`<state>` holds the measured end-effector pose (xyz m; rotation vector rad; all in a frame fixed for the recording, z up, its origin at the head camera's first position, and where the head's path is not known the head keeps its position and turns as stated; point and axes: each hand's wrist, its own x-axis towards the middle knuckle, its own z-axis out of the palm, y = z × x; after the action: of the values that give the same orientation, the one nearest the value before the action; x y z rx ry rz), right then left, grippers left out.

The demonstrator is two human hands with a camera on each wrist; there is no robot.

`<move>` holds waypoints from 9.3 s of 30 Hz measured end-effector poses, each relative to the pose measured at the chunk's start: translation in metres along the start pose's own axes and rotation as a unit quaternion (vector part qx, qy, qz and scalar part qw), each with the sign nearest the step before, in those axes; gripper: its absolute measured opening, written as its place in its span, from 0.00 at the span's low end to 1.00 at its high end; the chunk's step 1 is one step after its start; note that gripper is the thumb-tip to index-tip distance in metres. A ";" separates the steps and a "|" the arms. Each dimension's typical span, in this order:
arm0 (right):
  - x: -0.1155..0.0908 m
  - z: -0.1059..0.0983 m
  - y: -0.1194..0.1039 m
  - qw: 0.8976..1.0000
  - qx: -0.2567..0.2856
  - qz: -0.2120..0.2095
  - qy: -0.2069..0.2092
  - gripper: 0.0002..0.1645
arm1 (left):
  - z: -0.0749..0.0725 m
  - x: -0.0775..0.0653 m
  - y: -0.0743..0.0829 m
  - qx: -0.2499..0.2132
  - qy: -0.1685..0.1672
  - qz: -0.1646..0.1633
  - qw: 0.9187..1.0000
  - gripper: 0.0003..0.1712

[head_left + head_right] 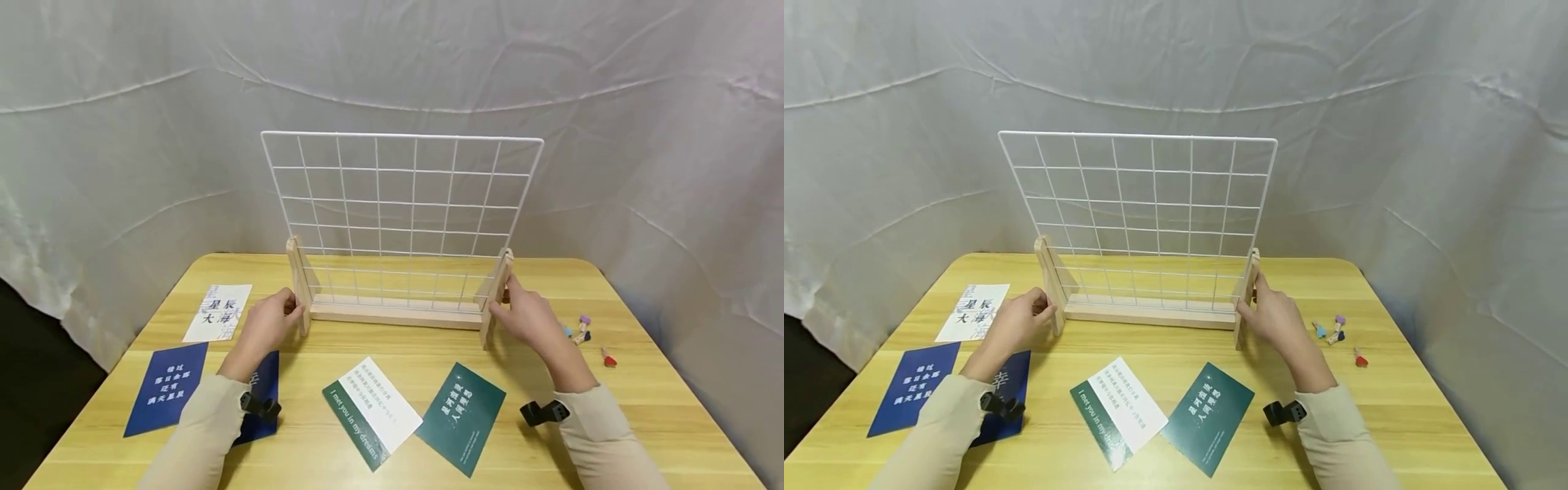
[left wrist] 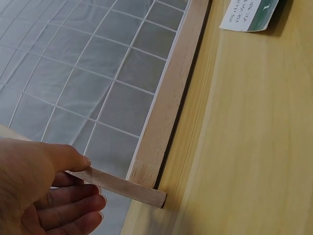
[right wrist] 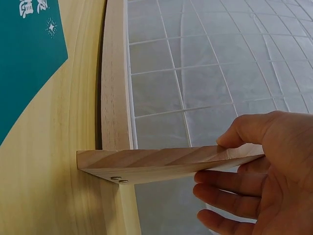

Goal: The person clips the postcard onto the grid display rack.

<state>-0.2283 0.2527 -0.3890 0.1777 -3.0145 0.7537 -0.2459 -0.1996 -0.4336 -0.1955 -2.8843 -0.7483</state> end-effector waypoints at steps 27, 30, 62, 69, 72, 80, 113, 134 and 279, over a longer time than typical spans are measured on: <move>-0.007 -0.003 0.003 1.000 -0.011 -0.009 0.019 0.35 | 0.002 -0.003 0.004 -0.008 0.010 0.029 0.999 0.09; -0.007 -0.004 0.002 1.000 -0.013 -0.010 0.022 0.35 | 0.001 -0.002 0.004 -0.009 0.011 0.029 0.999 0.09; -0.009 -0.004 0.002 1.000 -0.012 0.002 0.013 0.33 | -0.001 -0.011 0.008 -0.010 -0.001 0.019 1.000 0.09; -0.011 -0.007 0.003 1.000 -0.019 0.008 0.017 0.34 | 0.001 -0.008 0.012 -0.010 -0.004 0.023 1.000 0.10; -0.011 -0.007 0.004 0.999 -0.024 0.005 0.022 0.34 | 0.002 -0.008 0.012 -0.010 -0.005 0.017 1.000 0.10; -0.011 -0.005 0.005 0.999 -0.024 0.002 0.025 0.33 | 0.002 -0.009 0.011 -0.007 0.001 0.025 1.000 0.10; -0.012 -0.016 0.006 0.999 -0.033 -0.006 0.026 0.32 | -0.009 -0.005 0.017 0.005 -0.038 0.041 0.998 0.11; -0.017 -0.018 0.009 0.999 -0.031 -0.009 0.017 0.32 | -0.025 -0.010 0.025 0.056 -0.097 0.070 0.991 0.11; -0.053 -0.047 0.150 0.998 -0.061 0.015 -0.010 0.12 | 0.000 -0.011 0.062 -0.207 -0.235 0.258 0.914 0.09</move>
<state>-0.1938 0.4120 -0.4211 0.1389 -3.0758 0.5698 -0.2248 -0.1468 -0.4062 -1.2890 -2.7968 -1.3220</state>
